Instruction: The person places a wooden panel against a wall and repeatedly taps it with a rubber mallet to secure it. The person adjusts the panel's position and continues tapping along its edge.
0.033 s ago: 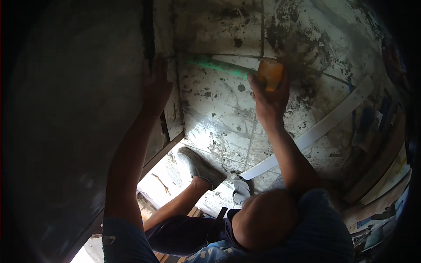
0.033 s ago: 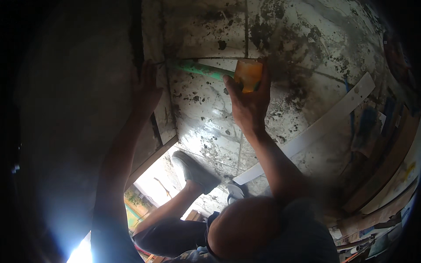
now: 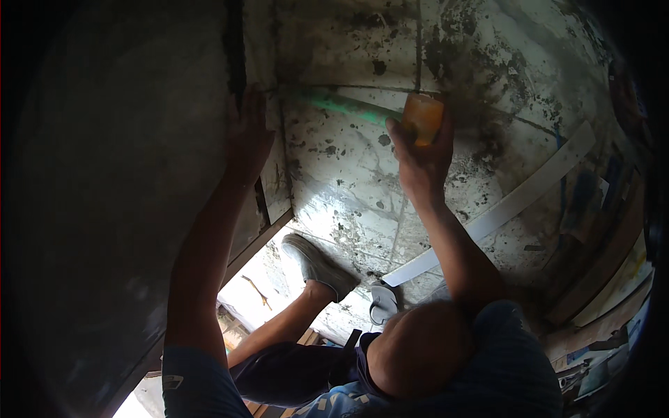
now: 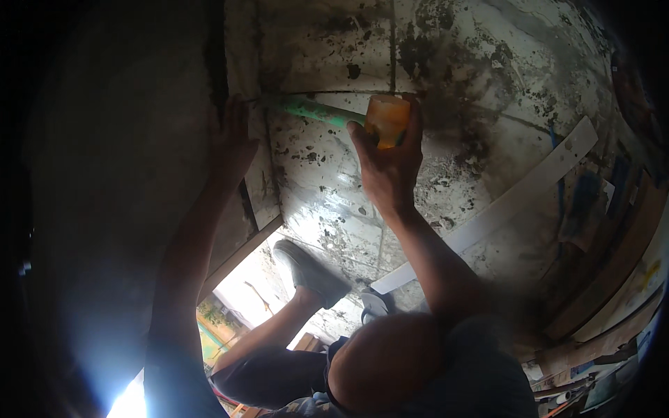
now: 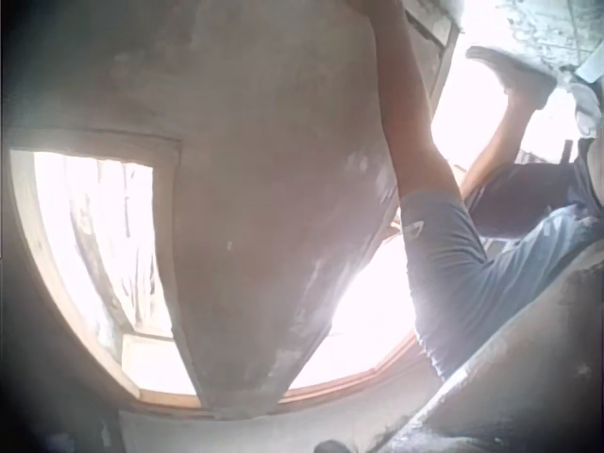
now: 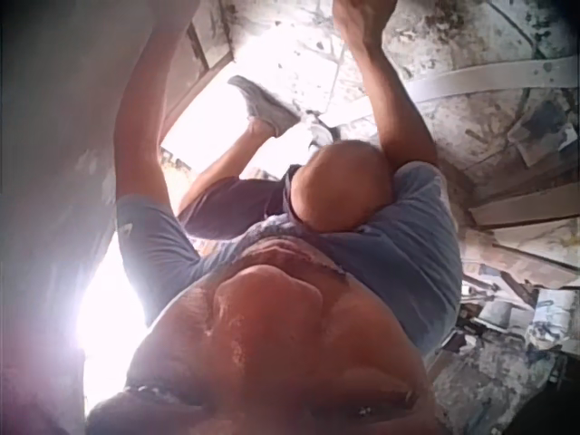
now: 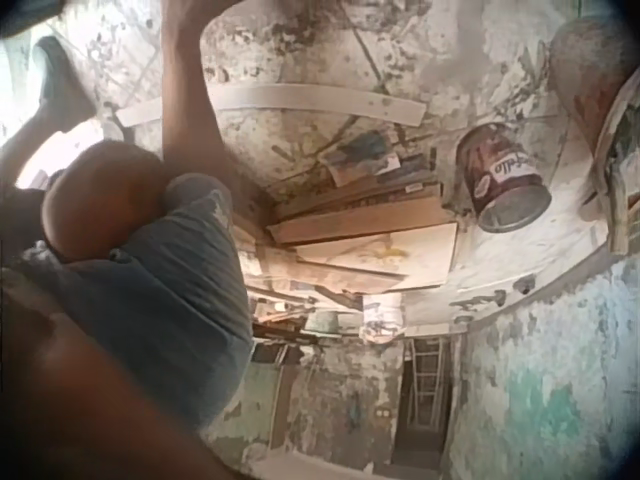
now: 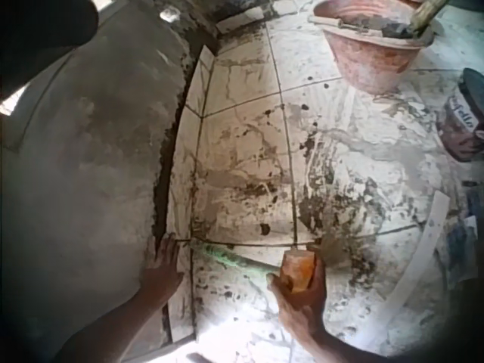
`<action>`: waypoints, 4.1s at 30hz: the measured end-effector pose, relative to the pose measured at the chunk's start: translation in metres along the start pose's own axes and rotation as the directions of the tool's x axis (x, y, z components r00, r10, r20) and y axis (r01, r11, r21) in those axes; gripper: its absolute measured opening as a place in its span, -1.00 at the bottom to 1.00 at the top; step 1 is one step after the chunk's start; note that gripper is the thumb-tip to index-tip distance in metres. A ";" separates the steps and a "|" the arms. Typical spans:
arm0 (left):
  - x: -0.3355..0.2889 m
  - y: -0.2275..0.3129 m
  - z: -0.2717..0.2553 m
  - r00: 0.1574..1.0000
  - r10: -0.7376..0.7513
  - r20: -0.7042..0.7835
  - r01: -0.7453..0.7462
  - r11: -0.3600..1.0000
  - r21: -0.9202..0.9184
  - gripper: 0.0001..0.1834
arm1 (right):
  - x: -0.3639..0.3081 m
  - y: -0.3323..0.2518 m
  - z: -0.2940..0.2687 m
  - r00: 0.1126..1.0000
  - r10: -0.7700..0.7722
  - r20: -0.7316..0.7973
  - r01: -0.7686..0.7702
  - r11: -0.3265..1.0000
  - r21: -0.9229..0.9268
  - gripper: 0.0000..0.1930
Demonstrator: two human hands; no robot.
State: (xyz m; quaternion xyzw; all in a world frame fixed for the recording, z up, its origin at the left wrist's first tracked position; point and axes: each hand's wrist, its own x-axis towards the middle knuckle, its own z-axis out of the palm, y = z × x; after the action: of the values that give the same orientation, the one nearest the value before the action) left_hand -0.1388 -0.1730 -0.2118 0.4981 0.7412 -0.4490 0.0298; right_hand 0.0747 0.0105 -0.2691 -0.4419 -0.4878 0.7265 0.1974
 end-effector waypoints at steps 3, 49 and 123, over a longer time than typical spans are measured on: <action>-0.004 0.000 0.005 0.999 0.000 -0.042 -0.003 0.998 -0.068 -0.12 | -0.008 -0.001 0.011 1.000 0.014 -0.002 -0.014 0.999 0.032 -0.24; -0.062 0.057 0.041 0.999 0.046 -0.017 -0.047 0.997 -0.064 -0.28 | -0.021 0.035 0.017 0.996 0.036 -0.078 -0.023 0.987 0.159 -0.41; -0.200 0.199 0.074 0.772 -0.241 0.588 -0.635 -0.344 0.692 -0.16 | -0.179 0.072 -0.039 0.841 0.484 0.243 -0.479 0.874 -0.083 -0.65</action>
State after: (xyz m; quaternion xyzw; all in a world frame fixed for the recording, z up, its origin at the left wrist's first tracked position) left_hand 0.0842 -0.3465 -0.2845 0.2956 -0.0908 -0.9468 -0.0896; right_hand 0.2123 -0.1296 -0.2578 -0.4543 -0.3893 0.7990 -0.0602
